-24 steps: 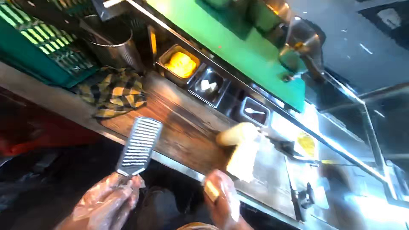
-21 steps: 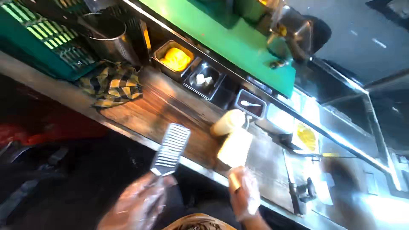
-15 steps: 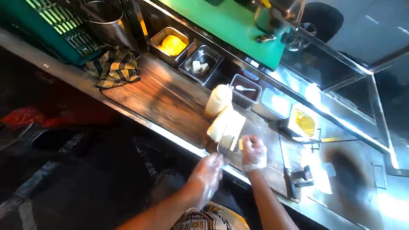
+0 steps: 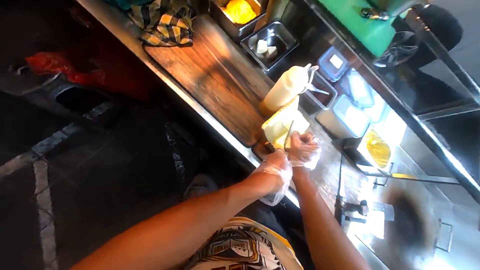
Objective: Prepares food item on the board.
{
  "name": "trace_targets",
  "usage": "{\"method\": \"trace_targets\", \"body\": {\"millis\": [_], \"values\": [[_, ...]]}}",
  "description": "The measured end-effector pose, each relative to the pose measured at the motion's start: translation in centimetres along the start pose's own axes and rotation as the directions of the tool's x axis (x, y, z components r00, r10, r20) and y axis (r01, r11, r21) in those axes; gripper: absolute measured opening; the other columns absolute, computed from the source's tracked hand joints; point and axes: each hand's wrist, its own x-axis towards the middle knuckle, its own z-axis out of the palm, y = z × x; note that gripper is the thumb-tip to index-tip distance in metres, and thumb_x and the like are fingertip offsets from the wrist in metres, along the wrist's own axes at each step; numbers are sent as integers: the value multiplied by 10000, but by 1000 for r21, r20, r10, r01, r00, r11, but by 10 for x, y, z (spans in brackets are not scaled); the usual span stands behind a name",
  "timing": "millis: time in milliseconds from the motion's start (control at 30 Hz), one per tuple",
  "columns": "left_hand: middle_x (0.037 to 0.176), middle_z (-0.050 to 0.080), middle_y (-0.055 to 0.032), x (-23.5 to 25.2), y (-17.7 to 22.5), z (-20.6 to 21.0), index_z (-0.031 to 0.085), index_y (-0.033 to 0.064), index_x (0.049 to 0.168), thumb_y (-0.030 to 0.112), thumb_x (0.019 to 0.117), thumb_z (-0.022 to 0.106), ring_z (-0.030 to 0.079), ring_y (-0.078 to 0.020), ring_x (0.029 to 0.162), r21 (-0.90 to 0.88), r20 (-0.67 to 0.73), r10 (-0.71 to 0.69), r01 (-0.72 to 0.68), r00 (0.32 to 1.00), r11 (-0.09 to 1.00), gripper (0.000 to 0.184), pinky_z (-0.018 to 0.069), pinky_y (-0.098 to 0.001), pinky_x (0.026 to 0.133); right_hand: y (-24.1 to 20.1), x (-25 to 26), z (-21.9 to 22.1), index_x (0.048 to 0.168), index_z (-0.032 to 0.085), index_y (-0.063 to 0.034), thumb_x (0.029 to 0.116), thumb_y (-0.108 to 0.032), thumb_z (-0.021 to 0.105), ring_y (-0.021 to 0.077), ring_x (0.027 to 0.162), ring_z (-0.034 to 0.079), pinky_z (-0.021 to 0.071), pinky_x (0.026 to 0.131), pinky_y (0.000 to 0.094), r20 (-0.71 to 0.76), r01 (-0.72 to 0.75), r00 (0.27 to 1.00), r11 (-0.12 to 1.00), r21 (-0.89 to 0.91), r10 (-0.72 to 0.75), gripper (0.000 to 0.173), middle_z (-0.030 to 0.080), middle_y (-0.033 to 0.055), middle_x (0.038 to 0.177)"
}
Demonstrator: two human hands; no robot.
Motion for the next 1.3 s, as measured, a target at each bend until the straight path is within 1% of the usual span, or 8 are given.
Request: {"method": "trace_targets", "body": {"millis": [133, 300, 433, 567, 700, 833, 1200, 1300], "values": [[1236, 643, -211, 3, -6, 1, 427, 33, 1454, 254, 1103, 446, 662, -337, 1139, 69, 61, 32, -36, 998, 997, 415, 543, -497, 954, 1, 25, 13, 967, 730, -46, 938, -320, 708, 356, 922, 701, 520, 810, 619, 41, -126, 991, 987, -96, 131, 276, 735, 171, 950], [1165, 641, -229, -2, -9, -4, 461, 9, 1371, 86, 960, 657, 674, -365, 1045, 51, 117, 37, -43, 992, 998, 462, 564, -509, 847, -12, 6, 4, 840, 668, -29, 919, -233, 747, 260, 735, 624, 483, 692, 518, 3, -102, 995, 994, -49, 102, 232, 661, 121, 780], [1188, 637, -246, -2, -13, -9, 455, -10, 1379, 45, 927, 684, 669, -382, 1068, 41, 152, 51, -58, 987, 997, 509, 563, -530, 860, -9, 26, 16, 1021, 725, -5, 925, -232, 749, 365, 989, 680, 501, 870, 603, 17, -164, 986, 978, -133, 167, 248, 722, 210, 1026], [1170, 627, -264, -14, -21, -21, 500, -63, 1306, 3, 902, 688, 657, -387, 1064, 27, 224, 76, -84, 972, 996, 451, 550, -522, 857, -21, 0, 3, 867, 664, 25, 933, -206, 738, 323, 823, 641, 479, 748, 558, 43, -65, 996, 982, -178, 74, 251, 674, 188, 851], [1165, 626, -239, -2, -21, -8, 461, -35, 1343, 45, 891, 719, 669, -371, 1036, 59, 155, 95, -106, 983, 993, 527, 568, -508, 828, -11, 24, 22, 988, 727, -23, 900, -203, 767, 310, 911, 680, 517, 824, 562, -2, -147, 989, 984, -104, 147, 204, 722, 168, 964], [1170, 638, -228, 14, -28, 0, 462, -15, 1357, 77, 893, 721, 676, -367, 1047, 59, 136, 121, -130, 983, 990, 539, 573, -519, 832, -21, 1, 13, 845, 660, -4, 925, -205, 730, 278, 758, 618, 472, 691, 526, 38, -56, 997, 987, -151, 62, 228, 658, 144, 802], [1163, 641, -205, 6, -24, 1, 430, 2, 1377, 70, 890, 739, 680, -337, 1055, 100, 160, 130, -147, 979, 984, 581, 577, -483, 851, -7, 19, 20, 921, 692, -14, 904, -201, 741, 292, 830, 639, 501, 752, 548, 26, -108, 993, 985, -132, 112, 194, 680, 155, 882], [1111, 644, -192, 28, -36, 26, 597, -14, 1181, 134, 833, 789, 675, -330, 980, 190, 111, 269, -286, 957, 939, 424, 587, -486, 777, -8, 17, 17, 919, 700, -23, 925, -227, 729, 291, 837, 660, 514, 758, 548, 14, -103, 994, 980, -171, 107, 206, 697, 147, 887]]}}
